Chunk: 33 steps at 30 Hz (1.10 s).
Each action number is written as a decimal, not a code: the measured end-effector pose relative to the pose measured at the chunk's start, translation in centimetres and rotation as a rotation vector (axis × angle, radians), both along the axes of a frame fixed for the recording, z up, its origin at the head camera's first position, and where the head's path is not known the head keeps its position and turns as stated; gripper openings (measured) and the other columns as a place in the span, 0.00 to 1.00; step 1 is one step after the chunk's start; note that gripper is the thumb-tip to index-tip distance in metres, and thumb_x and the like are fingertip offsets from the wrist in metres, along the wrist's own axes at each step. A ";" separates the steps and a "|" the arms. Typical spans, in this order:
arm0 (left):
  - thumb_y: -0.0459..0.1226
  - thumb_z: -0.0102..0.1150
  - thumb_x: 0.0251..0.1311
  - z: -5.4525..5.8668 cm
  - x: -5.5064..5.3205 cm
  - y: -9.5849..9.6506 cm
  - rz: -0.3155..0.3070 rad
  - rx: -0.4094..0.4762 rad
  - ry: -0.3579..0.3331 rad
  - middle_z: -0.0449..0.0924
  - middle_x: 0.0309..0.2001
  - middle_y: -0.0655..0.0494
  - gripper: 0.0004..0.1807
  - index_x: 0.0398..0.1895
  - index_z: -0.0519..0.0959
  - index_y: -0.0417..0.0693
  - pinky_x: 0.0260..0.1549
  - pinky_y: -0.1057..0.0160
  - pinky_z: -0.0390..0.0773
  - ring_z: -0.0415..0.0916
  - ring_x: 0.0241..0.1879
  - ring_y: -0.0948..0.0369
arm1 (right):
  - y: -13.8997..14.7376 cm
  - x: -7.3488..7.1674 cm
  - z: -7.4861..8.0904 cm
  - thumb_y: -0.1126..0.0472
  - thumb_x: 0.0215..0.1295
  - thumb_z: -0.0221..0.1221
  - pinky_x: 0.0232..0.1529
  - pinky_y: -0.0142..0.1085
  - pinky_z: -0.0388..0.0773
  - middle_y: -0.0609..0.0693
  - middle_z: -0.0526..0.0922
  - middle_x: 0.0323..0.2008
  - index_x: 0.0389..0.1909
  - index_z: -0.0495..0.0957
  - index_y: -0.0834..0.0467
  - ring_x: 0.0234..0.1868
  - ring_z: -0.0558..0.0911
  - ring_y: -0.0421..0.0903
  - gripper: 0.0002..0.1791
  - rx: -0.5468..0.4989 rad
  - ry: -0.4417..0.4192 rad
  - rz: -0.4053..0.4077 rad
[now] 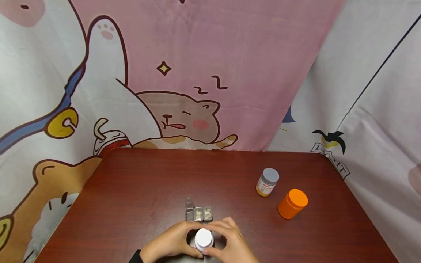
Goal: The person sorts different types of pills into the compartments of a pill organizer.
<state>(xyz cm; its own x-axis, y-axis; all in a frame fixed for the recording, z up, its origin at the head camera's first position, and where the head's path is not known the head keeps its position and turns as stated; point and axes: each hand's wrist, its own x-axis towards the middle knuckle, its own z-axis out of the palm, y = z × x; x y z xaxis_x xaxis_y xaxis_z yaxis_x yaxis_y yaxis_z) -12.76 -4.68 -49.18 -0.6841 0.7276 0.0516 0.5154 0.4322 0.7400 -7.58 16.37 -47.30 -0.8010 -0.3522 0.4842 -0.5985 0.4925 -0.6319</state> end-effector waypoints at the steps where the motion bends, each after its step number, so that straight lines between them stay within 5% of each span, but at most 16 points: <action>1: 0.49 0.74 0.35 0.0 0.0 0.0 0.001 0.001 0.001 0.83 0.46 0.71 0.33 0.52 0.78 0.67 0.45 0.63 0.78 0.73 0.44 0.74 | -0.1 -0.1 0.1 0.50 0.41 0.72 0.36 0.38 0.77 0.44 0.84 0.43 0.49 0.81 0.49 0.41 0.71 0.38 0.28 0.006 -0.006 0.013; 7: 0.52 0.73 0.37 0.1 0.0 0.0 0.006 0.005 0.017 0.83 0.41 0.72 0.29 0.49 0.79 0.65 0.41 0.66 0.78 0.73 0.39 0.75 | -0.9 -1.0 1.0 0.48 0.44 0.70 0.38 0.38 0.71 0.38 0.84 0.42 0.51 0.80 0.45 0.42 0.68 0.36 0.29 0.124 -0.014 0.070; 18: 0.51 0.72 0.39 -0.2 -0.1 0.1 -0.010 0.019 0.066 0.82 0.39 0.71 0.30 0.51 0.78 0.63 0.38 0.69 0.78 0.72 0.36 0.75 | -1.4 -1.3 3.2 0.45 0.38 0.72 0.42 0.38 0.69 0.34 0.79 0.38 0.50 0.79 0.43 0.41 0.69 0.36 0.31 0.436 0.105 0.024; 26: 0.51 0.74 0.35 0.0 -0.2 0.0 -0.019 0.008 0.094 0.82 0.36 0.70 0.27 0.44 0.80 0.60 0.35 0.72 0.77 0.72 0.35 0.76 | -1.5 -1.1 4.3 0.54 0.42 0.70 0.42 0.39 0.74 0.37 0.79 0.41 0.50 0.79 0.46 0.41 0.71 0.37 0.28 0.465 0.134 0.082; 33: 0.50 0.74 0.35 0.1 -0.1 0.1 -0.010 -0.006 0.028 0.83 0.44 0.71 0.31 0.50 0.78 0.64 0.41 0.67 0.78 0.73 0.40 0.75 | 0.0 -0.4 4.9 0.56 0.47 0.69 0.42 0.43 0.78 0.36 0.79 0.45 0.48 0.78 0.41 0.42 0.73 0.37 0.24 0.463 -0.041 0.079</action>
